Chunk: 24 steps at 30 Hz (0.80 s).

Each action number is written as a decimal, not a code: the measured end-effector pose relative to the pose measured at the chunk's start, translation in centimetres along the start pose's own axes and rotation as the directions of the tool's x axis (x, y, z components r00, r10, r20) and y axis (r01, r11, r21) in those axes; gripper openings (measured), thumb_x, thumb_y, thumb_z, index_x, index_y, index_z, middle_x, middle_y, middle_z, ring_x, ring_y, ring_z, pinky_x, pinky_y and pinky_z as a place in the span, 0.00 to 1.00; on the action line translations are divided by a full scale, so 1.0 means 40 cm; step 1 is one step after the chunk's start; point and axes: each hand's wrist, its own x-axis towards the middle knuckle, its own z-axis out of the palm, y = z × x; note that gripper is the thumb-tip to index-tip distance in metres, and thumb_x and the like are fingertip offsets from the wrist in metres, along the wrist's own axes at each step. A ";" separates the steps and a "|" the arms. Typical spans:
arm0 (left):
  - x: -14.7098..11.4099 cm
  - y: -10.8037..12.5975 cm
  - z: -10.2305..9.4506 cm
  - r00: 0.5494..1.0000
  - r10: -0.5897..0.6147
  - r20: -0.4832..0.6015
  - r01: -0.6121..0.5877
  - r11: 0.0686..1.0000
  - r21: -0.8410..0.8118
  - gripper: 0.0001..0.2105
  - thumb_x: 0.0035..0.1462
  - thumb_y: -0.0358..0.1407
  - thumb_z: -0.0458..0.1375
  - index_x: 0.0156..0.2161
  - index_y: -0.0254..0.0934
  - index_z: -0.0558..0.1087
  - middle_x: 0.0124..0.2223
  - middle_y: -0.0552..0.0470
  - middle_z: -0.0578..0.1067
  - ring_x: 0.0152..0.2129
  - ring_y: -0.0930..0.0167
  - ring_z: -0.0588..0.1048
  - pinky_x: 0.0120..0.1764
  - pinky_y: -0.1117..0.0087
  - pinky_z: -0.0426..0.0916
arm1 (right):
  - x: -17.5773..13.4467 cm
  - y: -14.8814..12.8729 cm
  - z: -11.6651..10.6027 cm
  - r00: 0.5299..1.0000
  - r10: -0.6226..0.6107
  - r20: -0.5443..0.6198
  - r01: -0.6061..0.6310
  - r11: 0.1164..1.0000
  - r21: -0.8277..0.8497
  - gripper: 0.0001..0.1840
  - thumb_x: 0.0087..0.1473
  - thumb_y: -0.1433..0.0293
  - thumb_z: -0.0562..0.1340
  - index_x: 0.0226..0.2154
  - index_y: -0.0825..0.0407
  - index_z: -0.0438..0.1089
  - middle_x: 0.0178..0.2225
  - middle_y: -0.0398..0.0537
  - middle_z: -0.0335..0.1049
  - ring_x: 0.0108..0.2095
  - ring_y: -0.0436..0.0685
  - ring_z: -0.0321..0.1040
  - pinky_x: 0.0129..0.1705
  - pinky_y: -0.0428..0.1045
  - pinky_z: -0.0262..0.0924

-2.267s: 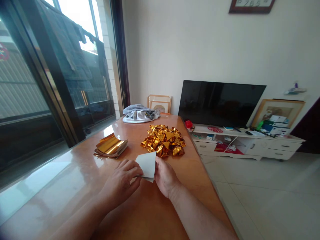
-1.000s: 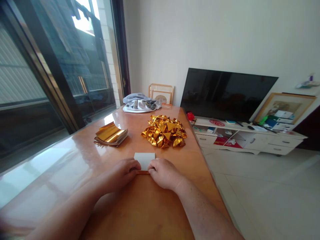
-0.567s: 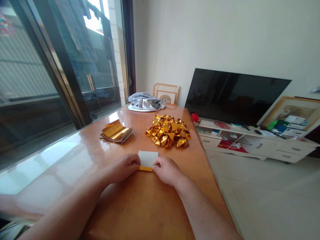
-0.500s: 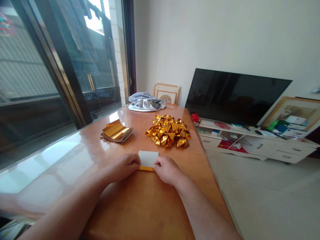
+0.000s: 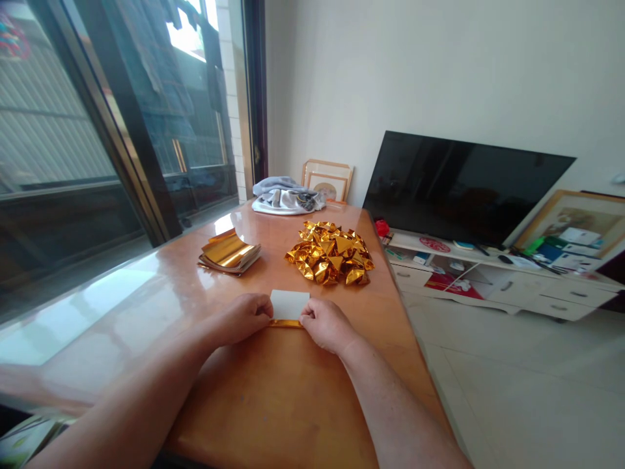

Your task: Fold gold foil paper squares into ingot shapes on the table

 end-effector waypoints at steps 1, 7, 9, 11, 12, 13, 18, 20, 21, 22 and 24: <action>-0.001 0.001 -0.001 1.000 -0.002 0.001 0.002 1.000 -0.001 0.05 0.49 0.30 0.54 0.31 0.38 0.73 0.31 0.53 0.76 0.28 0.71 0.72 0.28 0.74 0.60 | 0.000 -0.001 -0.001 1.000 0.002 -0.001 -0.002 1.000 -0.004 0.06 0.53 0.66 0.62 0.28 0.52 0.71 0.27 0.42 0.73 0.27 0.51 0.65 0.27 0.44 0.50; -0.002 0.005 -0.005 1.000 -0.013 0.006 0.013 1.000 -0.013 0.07 0.48 0.29 0.55 0.32 0.37 0.74 0.32 0.53 0.77 0.29 0.70 0.73 0.29 0.73 0.61 | -0.005 0.001 0.006 0.999 0.032 -0.026 -0.031 0.999 0.007 0.05 0.52 0.67 0.62 0.30 0.51 0.72 0.28 0.42 0.73 0.27 0.51 0.65 0.27 0.44 0.50; -0.002 0.004 -0.005 1.000 -0.016 0.008 0.016 1.000 -0.016 0.07 0.48 0.29 0.55 0.32 0.37 0.74 0.32 0.53 0.77 0.29 0.70 0.73 0.29 0.73 0.62 | -0.005 0.004 0.010 0.999 0.029 -0.024 -0.029 1.000 0.011 0.05 0.53 0.68 0.61 0.31 0.51 0.73 0.29 0.42 0.74 0.28 0.51 0.66 0.27 0.44 0.50; -0.002 0.004 -0.006 1.000 -0.016 0.010 0.016 1.000 -0.018 0.07 0.48 0.29 0.54 0.32 0.37 0.74 0.32 0.53 0.77 0.29 0.70 0.73 0.29 0.73 0.62 | -0.003 0.007 0.013 0.999 0.022 -0.024 -0.022 1.000 0.007 0.05 0.53 0.68 0.61 0.32 0.51 0.73 0.29 0.43 0.75 0.28 0.51 0.66 0.27 0.44 0.50; -0.003 0.005 -0.007 1.000 -0.013 0.012 0.013 1.000 -0.019 0.07 0.48 0.29 0.54 0.32 0.37 0.74 0.32 0.53 0.77 0.29 0.70 0.73 0.29 0.73 0.62 | -0.003 0.008 0.014 0.999 0.022 -0.028 -0.022 1.000 0.000 0.05 0.53 0.69 0.61 0.32 0.51 0.73 0.29 0.43 0.75 0.28 0.51 0.66 0.27 0.44 0.49; -0.004 0.006 -0.007 1.000 -0.009 0.013 0.009 1.000 -0.020 0.07 0.48 0.29 0.54 0.32 0.37 0.74 0.32 0.53 0.77 0.29 0.70 0.73 0.29 0.73 0.62 | -0.002 0.009 0.015 0.999 0.024 -0.034 -0.024 1.000 -0.010 0.05 0.52 0.69 0.62 0.32 0.51 0.73 0.29 0.43 0.75 0.28 0.51 0.66 0.27 0.44 0.49; -0.012 0.017 -0.013 1.000 0.002 0.003 -0.002 1.000 -0.006 0.07 0.47 0.28 0.54 0.32 0.37 0.73 0.32 0.53 0.76 0.28 0.70 0.72 0.29 0.73 0.61 | -0.002 0.007 0.015 0.999 0.011 -0.050 -0.013 0.999 -0.051 0.04 0.52 0.69 0.62 0.32 0.50 0.73 0.29 0.42 0.74 0.28 0.51 0.65 0.27 0.45 0.49; -0.015 0.021 -0.014 1.000 0.007 0.003 -0.008 1.000 0.007 0.07 0.48 0.28 0.54 0.33 0.37 0.73 0.32 0.53 0.76 0.28 0.70 0.72 0.29 0.73 0.61 | -0.004 0.003 0.013 0.999 0.007 -0.052 -0.010 0.998 -0.068 0.04 0.52 0.69 0.63 0.32 0.50 0.73 0.29 0.42 0.74 0.28 0.51 0.65 0.27 0.45 0.48; -0.016 0.022 -0.014 1.000 0.010 0.006 -0.010 1.000 0.013 0.07 0.48 0.28 0.54 0.33 0.37 0.73 0.32 0.53 0.76 0.29 0.70 0.72 0.29 0.73 0.61 | -0.005 -0.001 0.012 0.998 0.008 -0.055 -0.012 0.997 -0.079 0.03 0.52 0.69 0.63 0.32 0.50 0.72 0.29 0.42 0.74 0.28 0.51 0.65 0.28 0.45 0.48; -0.016 0.023 -0.014 1.000 0.011 0.007 -0.011 1.000 0.022 0.07 0.48 0.28 0.54 0.33 0.37 0.73 0.32 0.53 0.76 0.29 0.70 0.72 0.29 0.73 0.61 | -0.005 -0.004 0.011 0.998 0.010 -0.057 -0.015 0.996 -0.090 0.03 0.52 0.69 0.63 0.31 0.50 0.72 0.28 0.42 0.74 0.28 0.51 0.65 0.28 0.45 0.48; -0.018 0.023 -0.013 1.000 0.019 -0.001 -0.019 0.999 0.051 0.08 0.49 0.28 0.54 0.35 0.37 0.73 0.33 0.52 0.75 0.29 0.70 0.71 0.30 0.72 0.61 | -0.006 -0.011 0.008 0.998 0.014 -0.056 -0.020 0.994 -0.105 0.03 0.52 0.68 0.64 0.30 0.50 0.72 0.29 0.42 0.74 0.28 0.51 0.65 0.29 0.45 0.49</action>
